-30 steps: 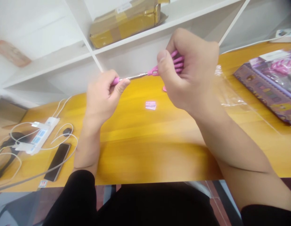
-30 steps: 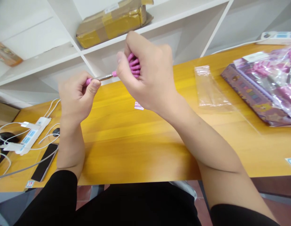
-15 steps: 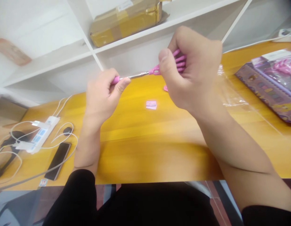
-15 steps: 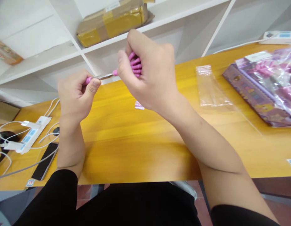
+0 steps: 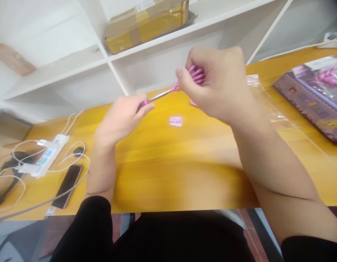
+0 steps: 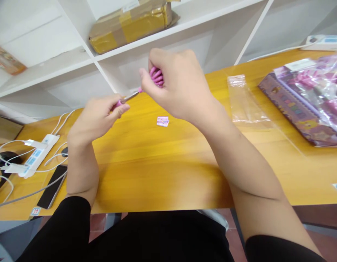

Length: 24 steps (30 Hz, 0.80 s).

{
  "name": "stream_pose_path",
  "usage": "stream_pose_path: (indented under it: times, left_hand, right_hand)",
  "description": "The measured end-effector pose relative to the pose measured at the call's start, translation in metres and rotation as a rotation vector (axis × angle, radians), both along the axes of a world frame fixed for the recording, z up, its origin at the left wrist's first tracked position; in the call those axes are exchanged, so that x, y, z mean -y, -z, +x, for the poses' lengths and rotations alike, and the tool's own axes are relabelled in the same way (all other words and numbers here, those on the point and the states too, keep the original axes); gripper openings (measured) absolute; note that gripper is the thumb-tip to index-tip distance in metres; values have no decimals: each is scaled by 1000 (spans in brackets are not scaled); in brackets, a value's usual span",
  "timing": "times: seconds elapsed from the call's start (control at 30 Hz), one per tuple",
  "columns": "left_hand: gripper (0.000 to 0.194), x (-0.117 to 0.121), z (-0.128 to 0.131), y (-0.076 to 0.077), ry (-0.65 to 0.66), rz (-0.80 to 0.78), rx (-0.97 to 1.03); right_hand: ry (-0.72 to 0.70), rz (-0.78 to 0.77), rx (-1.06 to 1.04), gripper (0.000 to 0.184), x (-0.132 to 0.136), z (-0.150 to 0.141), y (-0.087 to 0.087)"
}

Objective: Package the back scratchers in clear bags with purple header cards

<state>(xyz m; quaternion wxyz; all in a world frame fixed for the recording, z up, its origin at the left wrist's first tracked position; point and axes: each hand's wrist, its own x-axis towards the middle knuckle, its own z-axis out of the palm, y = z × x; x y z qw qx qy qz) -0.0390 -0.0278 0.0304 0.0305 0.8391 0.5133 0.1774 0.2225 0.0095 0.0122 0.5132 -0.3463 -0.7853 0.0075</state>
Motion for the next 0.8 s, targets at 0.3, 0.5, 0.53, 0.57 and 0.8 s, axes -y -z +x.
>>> stream_pose_path:
  times: [0.3,0.5,0.53,0.57,0.8]
  left_hand:
    - [25,-18,23,35,183,-472,14]
    - [18,-31,20,44,157,-638,107]
    - [18,-33,19,45,136,-636,102]
    - [17,-35,18,46,114,-628,93]
    - [13,-48,12,60,21,-641,39]
  right_hand:
    - [212,-489,148,15,-10,24,-15]
    - [411,-804,527,44,-26,49,-22]
    - [437,-855,588,46,-29,53,-22]
    - [462,-901,645,46,-31,58,-23]
    - [477,-1051,802,40,-58,75,-6]
